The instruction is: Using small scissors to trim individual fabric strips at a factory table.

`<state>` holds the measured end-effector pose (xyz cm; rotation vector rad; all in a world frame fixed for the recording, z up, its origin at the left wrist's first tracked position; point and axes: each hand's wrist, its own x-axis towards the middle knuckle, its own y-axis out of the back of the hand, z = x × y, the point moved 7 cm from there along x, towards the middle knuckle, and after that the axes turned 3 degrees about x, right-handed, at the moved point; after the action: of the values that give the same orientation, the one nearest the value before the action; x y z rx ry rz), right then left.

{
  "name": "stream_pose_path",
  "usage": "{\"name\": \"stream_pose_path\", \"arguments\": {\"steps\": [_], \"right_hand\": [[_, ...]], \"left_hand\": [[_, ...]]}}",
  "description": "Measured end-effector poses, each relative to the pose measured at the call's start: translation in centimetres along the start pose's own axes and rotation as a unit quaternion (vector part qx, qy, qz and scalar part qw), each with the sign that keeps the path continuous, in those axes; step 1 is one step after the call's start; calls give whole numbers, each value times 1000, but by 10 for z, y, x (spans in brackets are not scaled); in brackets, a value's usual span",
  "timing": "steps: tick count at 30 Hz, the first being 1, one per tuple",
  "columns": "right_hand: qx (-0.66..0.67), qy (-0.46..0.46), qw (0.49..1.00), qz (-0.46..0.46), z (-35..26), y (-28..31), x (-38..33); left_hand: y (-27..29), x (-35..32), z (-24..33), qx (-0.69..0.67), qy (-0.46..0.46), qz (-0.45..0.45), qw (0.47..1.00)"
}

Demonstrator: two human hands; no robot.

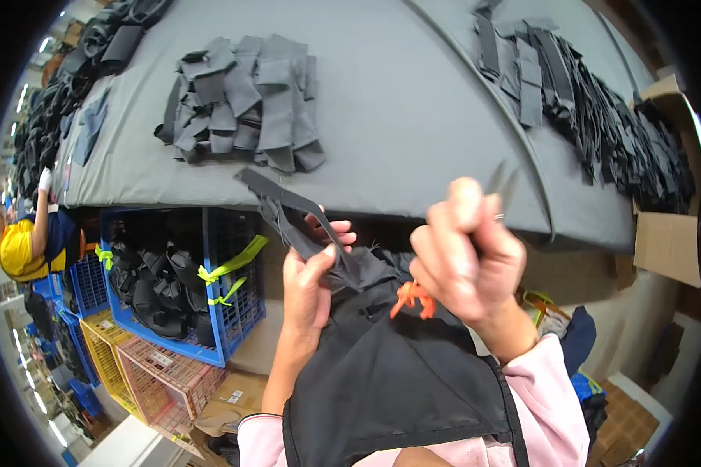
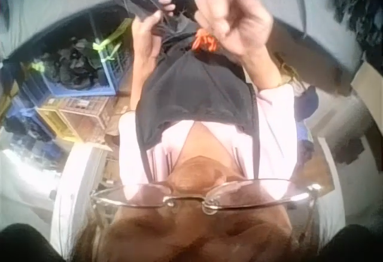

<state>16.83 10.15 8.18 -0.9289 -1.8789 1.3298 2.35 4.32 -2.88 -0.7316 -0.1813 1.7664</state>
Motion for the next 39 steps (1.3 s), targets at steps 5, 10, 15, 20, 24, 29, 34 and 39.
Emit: {"name": "stream_pose_path", "arguments": {"steps": [5,10,15,20,24,29,34,39], "right_hand": [[-386,-119,898,172,31,73,-30],[-720,124,681,53,27,47,-11],[-818,52,572,0,28,58,-18],[-762,36,643,73,22,65,-12],[-814,97,571,38,22,43,-4],[-736,11,670,97,35,67,-20],[-762,91,639,61,25,58,-21],[-765,100,636,33,23,52,-16]], "left_hand": [[-8,8,-5,-6,2,-14,1000],[-7,10,0,14,-10,-2,1000],[-12,13,2,-54,-7,-50,997],[-17,14,4,21,-46,-76,996],[-23,18,7,-33,-34,-75,996],[-17,20,5,-44,-31,-59,997],[-16,20,3,-53,-13,-74,996],[-21,20,6,-67,-10,-85,994]]}}
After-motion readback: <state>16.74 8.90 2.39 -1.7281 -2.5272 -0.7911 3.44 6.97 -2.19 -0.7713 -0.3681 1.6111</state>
